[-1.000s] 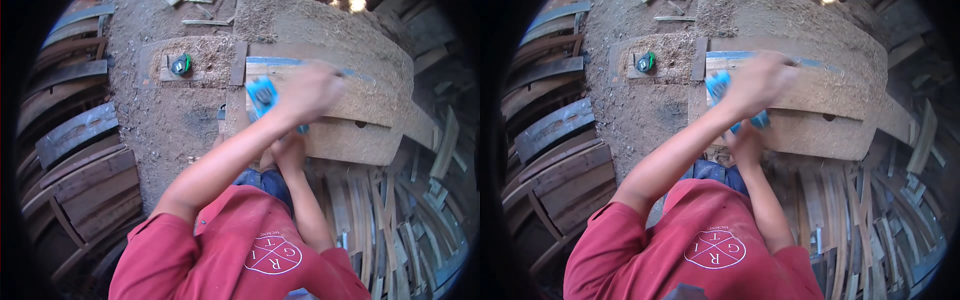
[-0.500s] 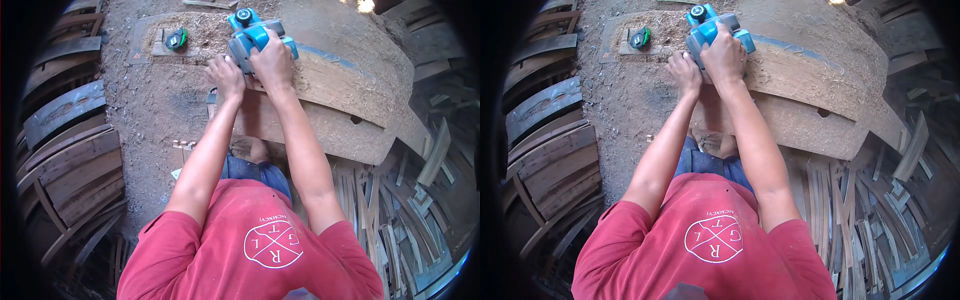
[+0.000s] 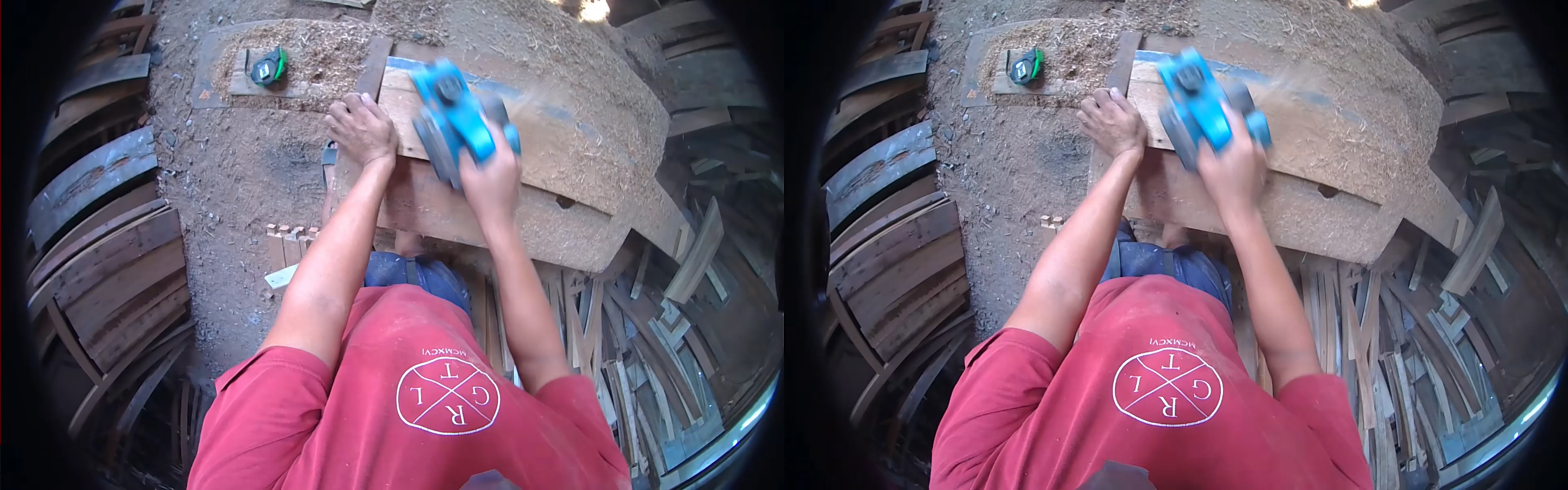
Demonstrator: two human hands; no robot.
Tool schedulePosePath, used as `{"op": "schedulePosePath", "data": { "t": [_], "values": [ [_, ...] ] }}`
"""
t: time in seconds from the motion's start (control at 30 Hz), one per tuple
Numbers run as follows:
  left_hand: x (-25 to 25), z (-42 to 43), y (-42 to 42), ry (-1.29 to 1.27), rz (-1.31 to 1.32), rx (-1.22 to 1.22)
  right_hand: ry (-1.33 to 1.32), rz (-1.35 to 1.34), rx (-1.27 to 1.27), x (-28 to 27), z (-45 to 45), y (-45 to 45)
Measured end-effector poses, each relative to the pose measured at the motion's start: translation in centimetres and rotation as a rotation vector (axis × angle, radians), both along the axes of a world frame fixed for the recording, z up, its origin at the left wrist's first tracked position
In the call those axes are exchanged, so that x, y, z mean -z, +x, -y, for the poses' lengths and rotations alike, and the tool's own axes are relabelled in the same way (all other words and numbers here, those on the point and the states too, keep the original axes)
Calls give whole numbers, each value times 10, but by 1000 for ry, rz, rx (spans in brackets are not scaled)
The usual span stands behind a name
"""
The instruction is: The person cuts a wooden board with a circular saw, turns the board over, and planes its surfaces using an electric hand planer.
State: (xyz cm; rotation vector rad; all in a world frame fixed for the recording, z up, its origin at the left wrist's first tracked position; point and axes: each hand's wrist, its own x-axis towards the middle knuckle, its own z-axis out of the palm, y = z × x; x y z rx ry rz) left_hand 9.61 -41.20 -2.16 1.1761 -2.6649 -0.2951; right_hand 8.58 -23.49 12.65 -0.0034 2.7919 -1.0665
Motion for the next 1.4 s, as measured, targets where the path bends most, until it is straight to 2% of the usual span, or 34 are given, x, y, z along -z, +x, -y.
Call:
{"op": "schedulePosePath", "data": {
  "t": [0.13,0.23,0.33,0.47,0.57,0.67,0.73,0.83,1.0,1.13,1.2,1.3,1.4],
  "values": [
    [8,3,-5,-108,-16,6,89,33,-37,-5,56,-75],
    [11,4,-3,-156,-16,3,69,24,-59,4,50,-74],
    [9,3,-5,-165,48,-17,62,124,-58,-13,3,-23],
    [7,2,-4,-154,24,-9,-56,-17,11,3,-100,94],
    [9,2,-3,-141,6,3,2,31,48,-9,-107,107],
    [8,0,-4,-118,-9,5,-66,15,73,0,-62,40],
    [8,4,0,-107,-17,23,40,-34,39,3,-25,-20],
    [7,5,-7,-87,5,18,96,42,92,-2,15,-80],
    [6,3,-2,-74,47,2,77,59,37,-3,-20,-43],
    [8,5,-2,-101,36,13,-49,34,119,-6,-103,67],
    [5,3,-5,-84,29,-6,8,11,146,-2,-135,107],
    [2,4,-3,-73,22,-4,64,88,155,-9,-124,83],
    [3,3,-3,-80,7,4,-71,-25,122,1,-88,9]
  ]
}}
